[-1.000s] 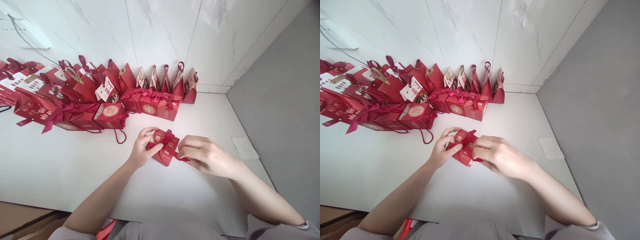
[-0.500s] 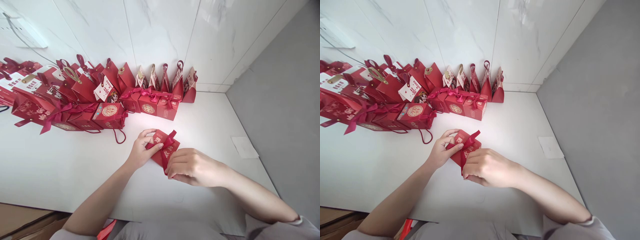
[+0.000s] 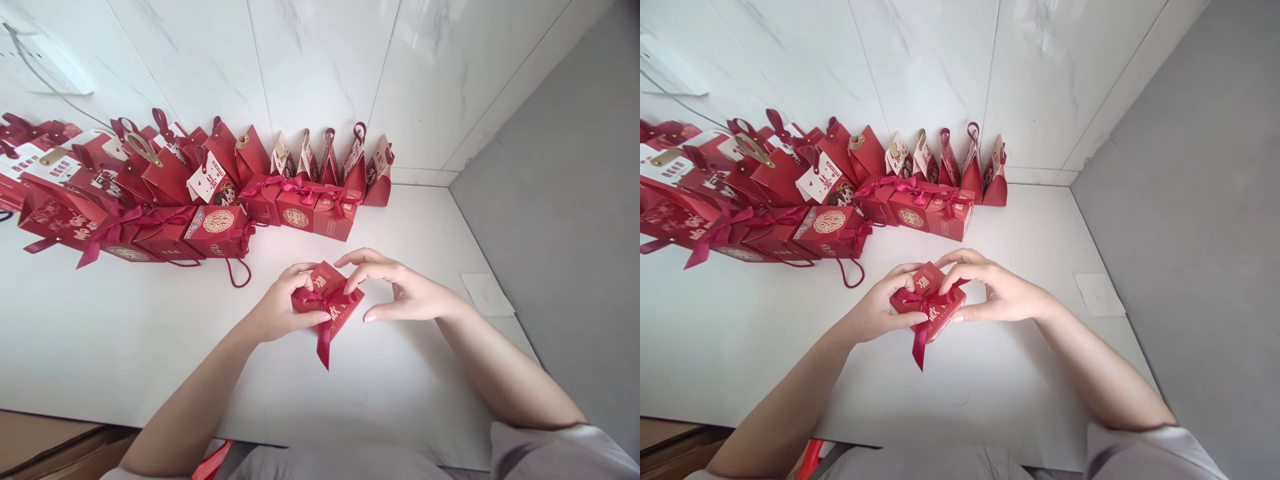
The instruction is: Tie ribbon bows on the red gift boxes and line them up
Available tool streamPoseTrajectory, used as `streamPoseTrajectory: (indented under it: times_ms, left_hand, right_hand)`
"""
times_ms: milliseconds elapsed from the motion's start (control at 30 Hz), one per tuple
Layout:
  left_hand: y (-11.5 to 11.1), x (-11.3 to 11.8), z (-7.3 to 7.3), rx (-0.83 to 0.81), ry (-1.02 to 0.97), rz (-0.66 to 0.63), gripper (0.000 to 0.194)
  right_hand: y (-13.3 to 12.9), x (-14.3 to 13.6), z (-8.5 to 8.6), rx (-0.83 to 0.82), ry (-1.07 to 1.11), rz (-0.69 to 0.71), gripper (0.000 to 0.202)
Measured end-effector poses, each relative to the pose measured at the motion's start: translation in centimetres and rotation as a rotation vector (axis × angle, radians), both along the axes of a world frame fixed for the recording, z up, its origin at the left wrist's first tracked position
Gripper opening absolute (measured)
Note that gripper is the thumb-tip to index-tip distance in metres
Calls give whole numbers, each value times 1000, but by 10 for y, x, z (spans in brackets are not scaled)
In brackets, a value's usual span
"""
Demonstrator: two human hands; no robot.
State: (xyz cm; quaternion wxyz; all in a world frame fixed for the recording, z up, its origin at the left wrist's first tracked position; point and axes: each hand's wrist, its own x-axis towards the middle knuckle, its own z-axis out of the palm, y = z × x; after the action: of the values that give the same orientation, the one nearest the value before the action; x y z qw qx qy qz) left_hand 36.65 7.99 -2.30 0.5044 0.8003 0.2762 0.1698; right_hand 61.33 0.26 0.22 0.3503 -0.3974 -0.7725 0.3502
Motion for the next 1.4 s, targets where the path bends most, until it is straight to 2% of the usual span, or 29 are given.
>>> streamPoseTrajectory:
  times_ms: [67,200,400,567,700,800,900,1000,1067,1267,1400]
  left_hand:
    - [0,-1,2,-10,-3,-29,27]
    - [1,-1,5,-34,-16,-41,25]
    - [4,-1,6,-76,18,-87,22]
    - [10,-3,3,-132,16,-171,16]
    - [14,-8,7,-155,34,-216,41]
    - [16,-10,8,-131,40,-215,46]
    - [13,-8,4,-142,-19,-114,21]
    - [4,-2,-2,-63,-28,71,26]
    - [-2,2,-5,1,-3,137,25]
    - [-8,6,-7,-60,-38,156,20]
    - [-10,7,-6,-25,-20,199,17]
  right_hand:
    - [0,-1,-1,-15,-67,2,33]
    - [0,-4,-6,-99,-56,4,7]
    - [9,-11,-19,-408,356,79,18]
    - [16,-18,-33,-490,535,-41,22]
    - [19,-18,-39,-527,486,-158,25]
    - [19,-16,-36,-468,412,-159,23]
    - [17,-10,-29,-468,349,-152,21]
    - [15,0,-21,-550,297,-156,25]
    - [13,8,-17,-598,249,-143,25]
    - [7,23,-9,-624,184,-17,20]
    - [-2,22,4,-641,71,42,23]
